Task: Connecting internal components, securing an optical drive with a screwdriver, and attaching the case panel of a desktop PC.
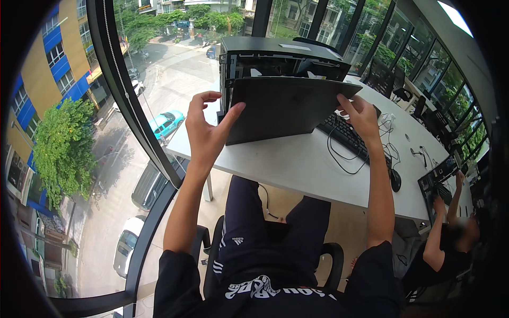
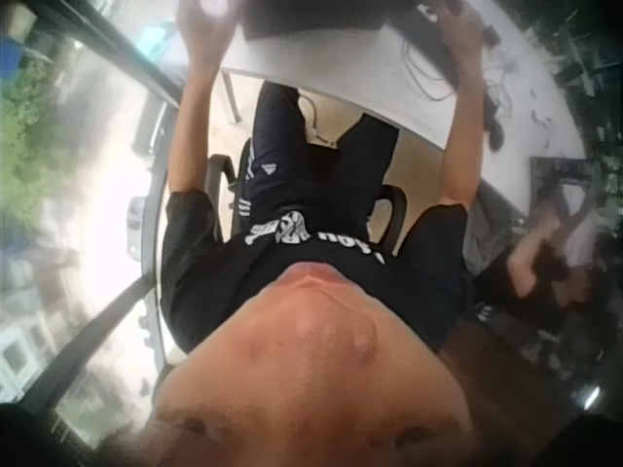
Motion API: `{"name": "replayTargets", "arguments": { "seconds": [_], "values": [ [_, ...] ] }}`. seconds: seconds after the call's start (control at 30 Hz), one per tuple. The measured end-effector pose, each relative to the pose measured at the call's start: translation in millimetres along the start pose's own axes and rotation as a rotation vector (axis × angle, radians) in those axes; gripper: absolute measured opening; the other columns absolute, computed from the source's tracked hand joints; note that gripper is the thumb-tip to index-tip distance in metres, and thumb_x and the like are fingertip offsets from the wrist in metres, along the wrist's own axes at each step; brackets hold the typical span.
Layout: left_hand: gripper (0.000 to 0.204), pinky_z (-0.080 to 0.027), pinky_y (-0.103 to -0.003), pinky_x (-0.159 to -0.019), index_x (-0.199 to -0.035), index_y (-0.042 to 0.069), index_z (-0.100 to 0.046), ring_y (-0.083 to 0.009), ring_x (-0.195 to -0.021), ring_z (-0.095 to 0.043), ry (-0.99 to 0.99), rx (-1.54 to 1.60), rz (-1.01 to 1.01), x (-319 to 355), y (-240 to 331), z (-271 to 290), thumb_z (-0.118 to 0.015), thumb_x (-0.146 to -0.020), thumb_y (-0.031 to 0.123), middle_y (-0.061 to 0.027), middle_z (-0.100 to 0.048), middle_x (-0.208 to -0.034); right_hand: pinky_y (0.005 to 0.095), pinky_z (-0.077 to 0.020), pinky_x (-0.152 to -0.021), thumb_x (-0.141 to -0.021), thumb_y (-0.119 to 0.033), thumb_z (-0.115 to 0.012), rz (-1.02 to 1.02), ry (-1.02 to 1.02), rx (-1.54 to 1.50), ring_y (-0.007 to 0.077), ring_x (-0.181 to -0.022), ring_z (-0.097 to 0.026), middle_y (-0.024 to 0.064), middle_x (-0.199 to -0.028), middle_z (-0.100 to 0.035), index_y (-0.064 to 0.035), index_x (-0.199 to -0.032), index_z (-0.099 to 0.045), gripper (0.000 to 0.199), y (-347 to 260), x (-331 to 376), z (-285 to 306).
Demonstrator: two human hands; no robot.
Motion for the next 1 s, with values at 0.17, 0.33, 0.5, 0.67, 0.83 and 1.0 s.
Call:
{"name": "replayTargets", "arguments": {
  "seconds": [0.17, 0.33, 0.5, 0.67, 0.83, 1.0],
  "values": [
    [0.112, -0.038, -0.045, -0.113, -0.143, -0.011, -0.042, -0.0361, -0.134, -0.050, -0.161, 0.118, 0.103, -35, -33, -31, -0.091, -0.067, 0.055, -0.0302, -0.051, -0.141, 0.0287, -0.0541, -0.082, -0.091, -0.053, -0.072, 0.036, 0.079, 0.065, 0.0187, -0.083, -0.074, 0.0132, -0.087, -0.077, 0.0109, -0.129, -0.060, 0.076, 8, -15, -9],
    [0.126, -0.033, -0.045, -0.118, -0.151, -0.010, -0.029, -0.0379, -0.143, -0.041, -0.256, 0.226, 0.224, -47, -70, -50, -0.091, -0.065, 0.059, -0.0310, -0.041, -0.151, 0.0284, -0.0545, -0.083, -0.090, -0.052, -0.074, 0.110, 0.185, -0.042, 0.0185, -0.083, -0.075, 0.0139, -0.086, -0.077, 0.0136, -0.138, -0.050, 0.085, 12, -24, -9],
    [0.116, -0.034, -0.044, -0.117, -0.152, -0.005, -0.032, -0.0360, -0.141, -0.044, -0.356, 0.388, 0.304, -49, -79, -62, -0.090, -0.069, 0.051, -0.0258, -0.047, -0.147, 0.0279, -0.0547, -0.080, -0.087, -0.047, -0.079, 0.129, 0.202, -0.126, 0.0158, -0.083, -0.073, 0.0123, -0.088, -0.076, 0.0114, -0.136, -0.053, 0.081, 28, -41, -10],
    [0.095, -0.038, -0.042, -0.114, -0.145, -0.002, -0.044, -0.0305, -0.132, -0.051, -0.397, 0.433, 0.335, -46, -68, -69, -0.089, -0.074, 0.043, -0.0194, -0.058, -0.135, 0.0321, -0.0540, -0.089, -0.083, -0.043, -0.083, 0.171, 0.216, -0.161, 0.0175, -0.100, -0.069, 0.0139, -0.115, -0.071, 0.0080, -0.139, -0.052, 0.082, 46, -64, -7],
    [0.073, -0.040, -0.037, -0.107, -0.132, 0.000, -0.053, -0.0237, -0.118, -0.057, -0.297, 0.451, 0.274, -47, -64, -60, -0.086, -0.080, 0.039, -0.0134, -0.062, -0.126, 0.0402, -0.0254, -0.123, -0.079, -0.051, -0.083, 0.164, -0.126, -0.708, 0.0303, -0.147, -0.036, 0.0239, -0.154, -0.040, 0.0050, -0.156, -0.027, 0.110, 61, -92, -46],
    [0.069, -0.041, -0.035, -0.105, -0.134, -0.001, -0.053, -0.0208, -0.115, -0.057, -0.258, 0.432, 0.271, -41, -60, -58, -0.082, -0.085, 0.038, -0.0118, -0.063, -0.123, 0.0407, -0.0289, -0.120, -0.079, -0.054, -0.080, 0.157, -0.324, -0.864, 0.0295, -0.144, -0.039, 0.0211, -0.153, -0.043, 0.0023, -0.156, -0.030, 0.108, 70, -114, -77]
  ]
}}
Point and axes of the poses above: each hand's wrist, its own x-axis away from the middle knuckle, its own z-axis out of the back of the hand, y = z × x, the point moved 9 cm from there along -x, towards the middle knuckle
